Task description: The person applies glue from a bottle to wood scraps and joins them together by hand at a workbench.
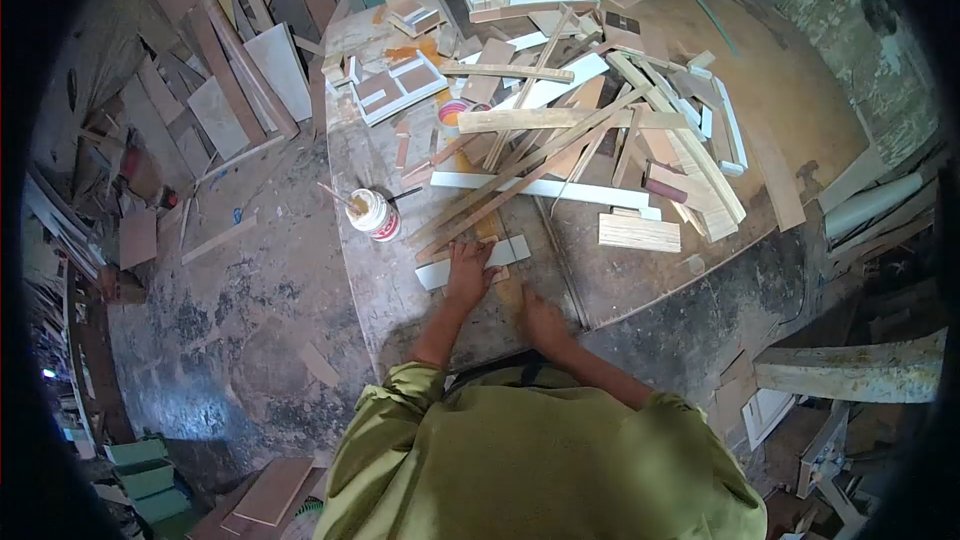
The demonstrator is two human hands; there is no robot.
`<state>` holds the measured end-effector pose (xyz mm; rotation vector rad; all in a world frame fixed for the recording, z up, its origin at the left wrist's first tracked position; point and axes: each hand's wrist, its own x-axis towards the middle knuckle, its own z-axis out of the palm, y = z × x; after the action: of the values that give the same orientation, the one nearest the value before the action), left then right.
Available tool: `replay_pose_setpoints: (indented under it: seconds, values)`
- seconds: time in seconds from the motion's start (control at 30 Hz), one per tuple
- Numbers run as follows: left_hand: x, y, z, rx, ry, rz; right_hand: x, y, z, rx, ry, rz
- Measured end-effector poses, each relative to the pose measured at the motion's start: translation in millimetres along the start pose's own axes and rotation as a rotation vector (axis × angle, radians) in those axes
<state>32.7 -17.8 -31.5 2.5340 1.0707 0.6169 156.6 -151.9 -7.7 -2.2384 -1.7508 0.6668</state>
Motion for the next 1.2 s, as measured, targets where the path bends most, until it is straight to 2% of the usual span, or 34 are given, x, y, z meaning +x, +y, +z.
replay_pose_setpoints:
  seconds: [0.07,0.17,0.27,0.37,0.47,0.67,0.77,0.87,0.97,1.07,1.2]
  values:
    - [0,-4,3,0.004,-0.05,-0.027,-11,-3,-9,-0.003,0.008,-0.008]
    - [0,-2,1,-0.018,-0.08,-0.05,13,-3,-5,-0.044,-0.046,0.018]
    - [-1,2,-1,-0.038,-0.092,-0.065,33,8,7,0.062,0.083,-0.078]
    - [2,4,-5,-0.02,-0.038,-0.04,-3,-2,-12,-0.113,-0.039,-0.038]
    - [-1,0,-1,-0.011,-0.03,-0.028,-16,4,-10,-0.068,-0.054,-0.052]
    - [-1,0,-1,-0.022,-0.035,-0.015,26,-2,-3,0.037,0.01,0.005]
    - [-1,-1,1,-0.006,-0.042,-0.034,13,4,-3,0.05,-0.048,0.03]
    - [0,0,0,0.003,-0.038,-0.041,-18,7,-5,0.026,-0.013,-0.013]
    - [-2,1,-3,-0.015,-0.042,-0.036,-7,4,-5,-0.029,0.001,-0.032]
    - [-2,-1,0,-0.012,-0.065,-0.044,22,6,7,-0.053,0.103,-0.083]
    - [-2,0,-1,-0.028,-0.084,-0.07,6,19,20,-0.018,0.05,-0.057]
